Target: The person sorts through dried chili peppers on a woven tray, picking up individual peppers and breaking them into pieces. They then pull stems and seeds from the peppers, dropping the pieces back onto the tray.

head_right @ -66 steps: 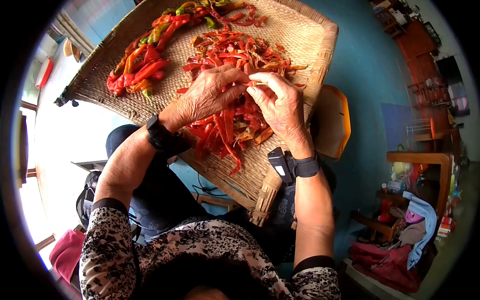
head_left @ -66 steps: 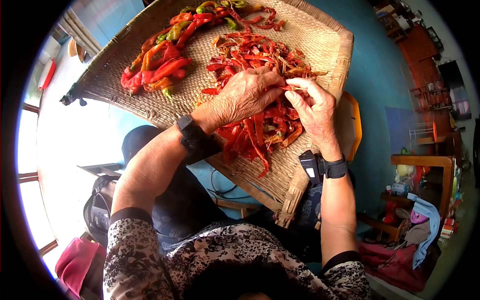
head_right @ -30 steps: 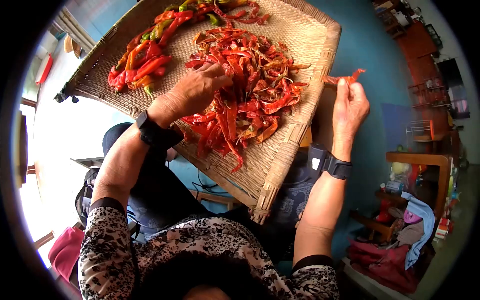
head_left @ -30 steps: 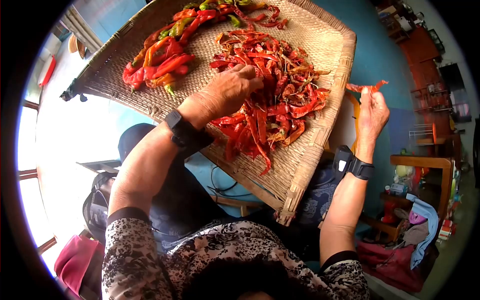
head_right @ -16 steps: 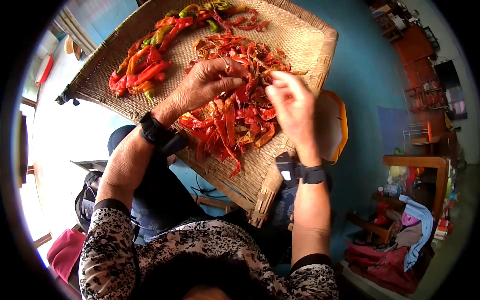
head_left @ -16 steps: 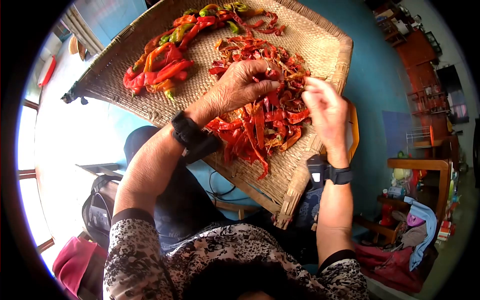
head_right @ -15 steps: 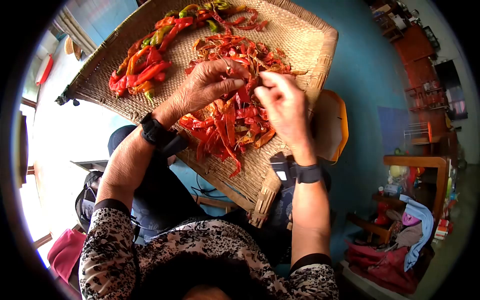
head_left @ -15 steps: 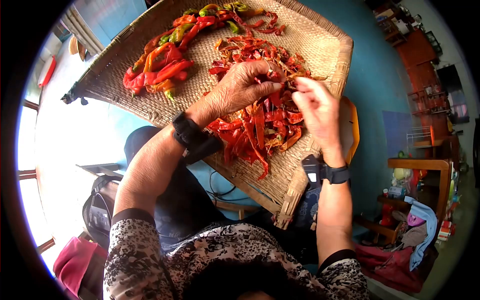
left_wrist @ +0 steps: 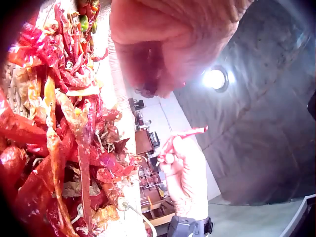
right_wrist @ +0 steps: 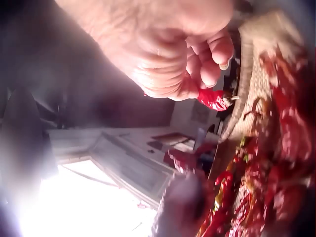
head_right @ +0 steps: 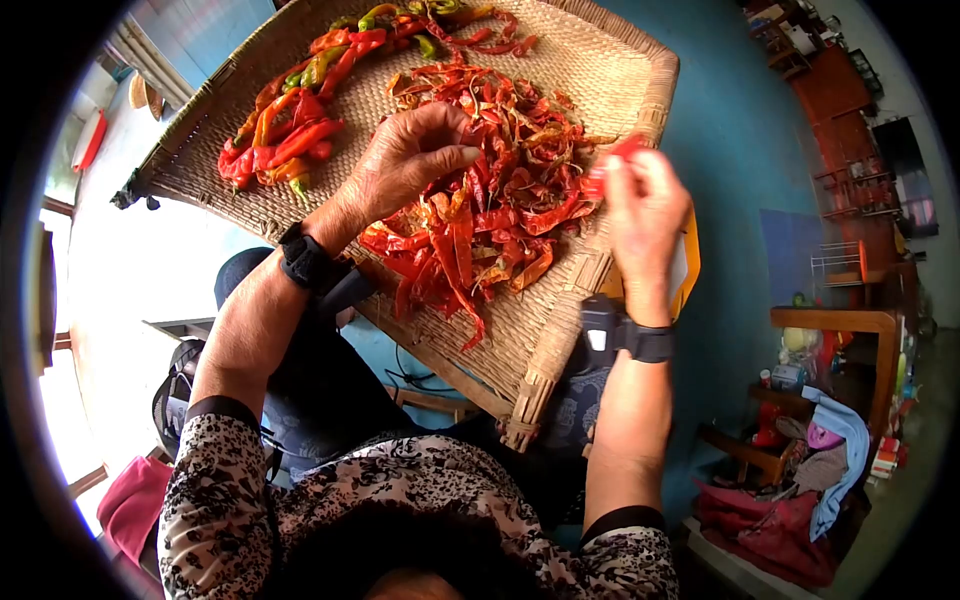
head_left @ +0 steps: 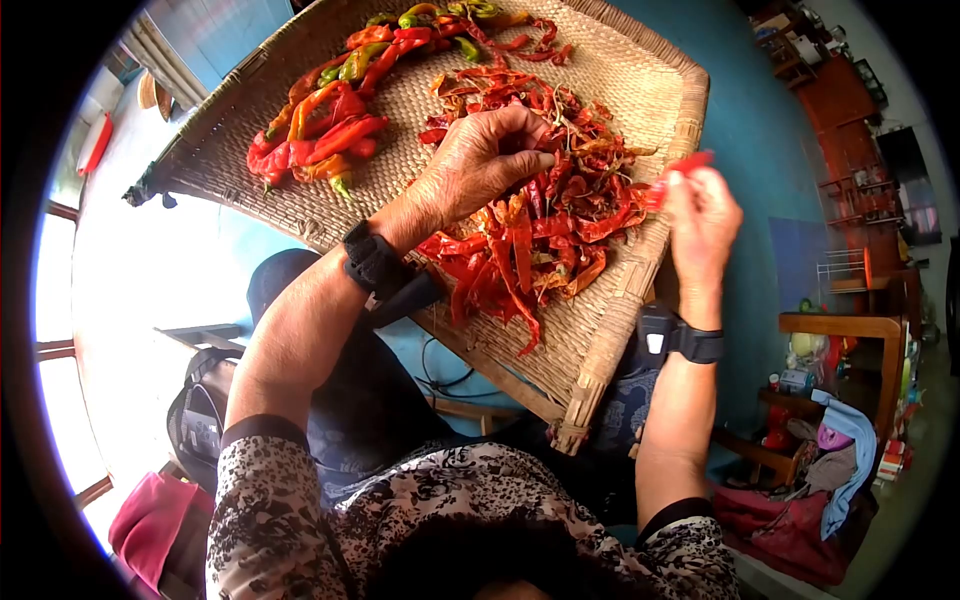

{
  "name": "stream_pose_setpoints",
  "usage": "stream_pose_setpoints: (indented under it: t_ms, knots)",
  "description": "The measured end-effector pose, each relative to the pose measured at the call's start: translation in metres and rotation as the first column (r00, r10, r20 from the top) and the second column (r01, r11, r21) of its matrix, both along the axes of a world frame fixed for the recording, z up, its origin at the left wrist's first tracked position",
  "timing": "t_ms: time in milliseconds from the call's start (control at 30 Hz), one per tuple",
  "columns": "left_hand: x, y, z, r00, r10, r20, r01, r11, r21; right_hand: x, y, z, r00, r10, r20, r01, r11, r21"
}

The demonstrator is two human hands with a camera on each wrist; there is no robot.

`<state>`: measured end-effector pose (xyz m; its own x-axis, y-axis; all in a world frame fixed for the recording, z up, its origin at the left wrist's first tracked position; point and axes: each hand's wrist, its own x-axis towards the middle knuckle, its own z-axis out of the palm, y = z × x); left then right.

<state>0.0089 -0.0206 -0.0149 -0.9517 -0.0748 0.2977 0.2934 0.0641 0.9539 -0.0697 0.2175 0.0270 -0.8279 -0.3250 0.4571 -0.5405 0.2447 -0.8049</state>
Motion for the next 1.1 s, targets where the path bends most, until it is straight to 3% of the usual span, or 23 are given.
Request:
stream_pose_setpoints:
  t_ms: [33, 67, 133, 167, 200, 233, 267, 300, 333, 400, 433, 467, 533, 600, 667, 700, 733, 767, 800, 867, 933, 1000, 1100]
  knots:
    - [0.001, 0.0, 0.002, 0.999, 0.019, 0.043, -0.017, 0.999, -0.038, -0.011, 0.018, -0.002, 0.99, -0.135, -0.035, 0.137, 0.989, 0.06]
    - [0.001, 0.0, 0.002, 0.999, 0.016, 0.041, -0.014, 0.999, -0.036, -0.017, 0.032, 0.0, 0.988, -0.155, -0.002, 0.155, 0.987, 0.029]
    - [-0.001, 0.001, 0.0, 0.998, 0.055, 0.017, -0.05, 0.972, -0.228, -0.033, 0.063, -0.009, 0.975, -0.2, 0.094, 0.197, 0.979, 0.046]
    - [0.0, 0.004, 0.002, 0.997, 0.029, 0.073, -0.018, 0.989, -0.146, -0.033, 0.069, -0.013, 0.975, -0.205, 0.092, 0.201, 0.979, 0.046]
    - [-0.001, 0.005, 0.002, 0.997, 0.025, 0.071, -0.015, 0.989, -0.146, -0.031, 0.075, -0.016, 0.898, -0.348, -0.267, 0.427, 0.836, 0.345]
    - [-0.002, 0.007, 0.001, 1.0, 0.013, 0.02, -0.009, 0.984, -0.175, -0.031, 0.079, -0.018, 0.72, -0.321, -0.616, 0.67, 0.553, 0.495]
    - [-0.003, 0.009, 0.0, 0.999, -0.002, -0.032, -0.004, 0.979, -0.205, -0.028, 0.075, -0.017, 0.715, -0.326, -0.618, 0.675, 0.55, 0.492]
    - [-0.002, 0.016, 0.001, 0.996, -0.08, -0.031, 0.078, 0.995, -0.054, -0.022, 0.064, -0.014, 0.86, -0.335, -0.385, 0.487, 0.767, 0.418]
    - [-0.003, 0.017, -0.001, 0.988, -0.14, 0.066, 0.146, 0.985, -0.09, -0.016, 0.052, -0.012, 0.956, -0.259, -0.141, 0.288, 0.922, 0.258]
    - [0.002, 0.027, 0.002, 0.966, -0.225, 0.127, 0.234, 0.97, -0.06, -0.006, 0.033, -0.007, 0.992, -0.116, -0.052, 0.127, 0.908, 0.399]
    - [0.002, 0.03, 0.0, 0.979, -0.178, 0.097, 0.192, 0.97, -0.153, -0.005, 0.026, -0.009, 0.964, -0.099, -0.247, 0.211, 0.852, 0.48]
    - [0.007, 0.034, 0.01, 0.986, -0.14, 0.089, 0.159, 0.954, -0.253, -0.008, 0.027, -0.009, 0.943, -0.009, -0.332, 0.197, 0.819, 0.539]
    - [0.003, 0.035, -0.003, 0.955, -0.217, -0.203, 0.11, 0.893, -0.437, -0.009, 0.021, -0.005, 0.994, -0.036, 0.102, -0.026, 0.834, 0.551]
    - [0.009, 0.04, 0.0, 0.898, -0.343, -0.276, 0.175, 0.853, -0.491, -0.006, 0.007, -0.006, 0.999, 0.038, 0.007, -0.035, 0.815, 0.578]
    - [0.019, 0.046, 0.004, 0.893, -0.39, -0.224, 0.146, 0.722, -0.677, -0.005, -0.013, -0.019, 0.985, 0.133, -0.113, -0.053, 0.845, 0.533]
    - [0.023, 0.049, 0.002, 0.889, -0.375, -0.264, 0.053, 0.655, -0.754, -0.004, -0.021, -0.019, 0.986, 0.161, -0.047, -0.113, 0.844, 0.524]
    - [0.024, 0.048, 0.0, 0.892, -0.37, -0.26, 0.055, 0.658, -0.751, -0.003, -0.03, -0.018, 0.981, 0.191, 0.021, -0.175, 0.841, 0.512]
    - [0.025, 0.046, -0.002, 0.896, -0.358, -0.262, -0.012, 0.571, -0.821, 0.001, -0.042, -0.016, 0.966, 0.256, 0.047, -0.251, 0.872, 0.421]
    - [0.025, 0.043, -0.004, 0.899, -0.347, -0.267, -0.079, 0.472, -0.878, 0.002, -0.053, -0.019, 0.928, 0.369, -0.058, -0.329, 0.881, 0.341]
    - [0.022, 0.036, -0.012, 0.916, -0.302, -0.264, -0.137, 0.382, -0.914, 0.01, -0.068, -0.013, 0.898, 0.424, -0.12, -0.381, 0.883, 0.274]
    - [0.023, 0.024, -0.008, 0.941, -0.241, -0.239, -0.137, 0.376, -0.916, 0.014, -0.071, -0.014, 0.916, 0.39, -0.098, -0.354, 0.897, 0.267]
    - [0.026, 0.011, -0.007, 0.971, -0.166, -0.17, -0.098, 0.37, -0.924, 0.011, -0.068, -0.014, 0.945, 0.318, 0.074, -0.325, 0.937, 0.131]
    - [0.031, -0.002, -0.003, 0.974, -0.1, -0.201, -0.138, 0.438, -0.888, -0.001, -0.054, -0.011, 0.96, 0.281, 0.019, -0.281, 0.96, 0.016]
